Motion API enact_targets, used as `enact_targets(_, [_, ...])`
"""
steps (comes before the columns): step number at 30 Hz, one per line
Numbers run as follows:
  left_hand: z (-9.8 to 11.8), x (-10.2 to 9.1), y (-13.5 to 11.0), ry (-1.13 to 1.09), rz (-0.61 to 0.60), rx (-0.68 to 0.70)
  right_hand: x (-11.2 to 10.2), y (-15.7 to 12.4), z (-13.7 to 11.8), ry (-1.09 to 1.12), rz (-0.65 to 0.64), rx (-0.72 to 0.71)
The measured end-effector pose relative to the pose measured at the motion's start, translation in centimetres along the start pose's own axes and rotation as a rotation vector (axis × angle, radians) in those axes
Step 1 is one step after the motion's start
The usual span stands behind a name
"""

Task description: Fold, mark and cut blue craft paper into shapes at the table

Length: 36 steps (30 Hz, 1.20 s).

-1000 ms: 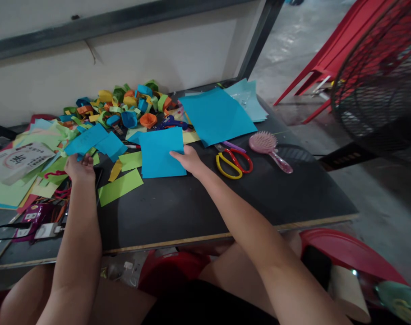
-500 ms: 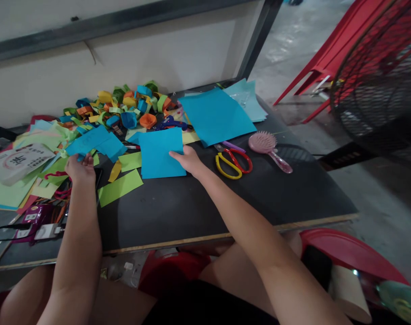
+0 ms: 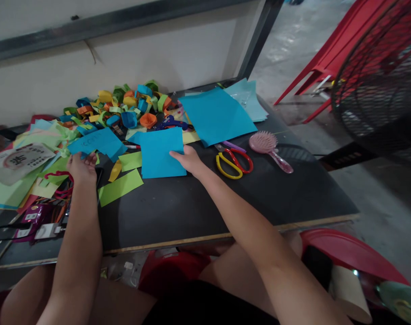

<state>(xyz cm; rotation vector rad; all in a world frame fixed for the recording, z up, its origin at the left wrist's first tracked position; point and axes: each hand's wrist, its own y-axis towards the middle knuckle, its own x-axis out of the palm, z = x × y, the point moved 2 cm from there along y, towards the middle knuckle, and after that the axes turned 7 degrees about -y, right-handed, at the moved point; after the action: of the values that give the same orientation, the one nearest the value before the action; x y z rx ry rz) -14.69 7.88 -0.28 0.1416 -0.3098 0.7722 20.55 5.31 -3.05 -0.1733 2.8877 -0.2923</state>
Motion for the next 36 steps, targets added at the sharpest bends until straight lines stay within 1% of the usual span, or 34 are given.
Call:
enact_targets(3, [0.3,0.3,-0.8,-0.027,0.053,-0.055,0.0,-0.2,-0.3,0.003,-0.001,0.008])
enact_targets(7, [0.5,0.6,-1.4,-0.003,0.025,-0.034,0.0,-0.1,-0.2,-0.003,0.002,-0.006])
enact_targets(13, [0.2,0.6,-1.2,0.016,0.040,-0.061,0.0,-0.1,-0.2,-0.023,-0.001,-0.012])
enact_targets(18, [0.1,0.7,-1.2,0.031,0.038,-0.042,0.0,-0.1,-0.2,-0.009,-0.005,-0.010])
enact_targets(23, [0.3,0.9,-1.5,0.054,0.006,-0.026,0.0,0.0,0.0,-0.009,-0.005,-0.012])
enact_targets(33, [-0.1,0.7,-1.3,0.068,0.030,-0.055,0.0,0.1,0.0,-0.010,-0.002,-0.022])
enact_targets(36, [-0.1,0.8,-1.3,0.069,0.018,-0.047,0.0,0.1,0.0,-0.009,0.007,-0.017])
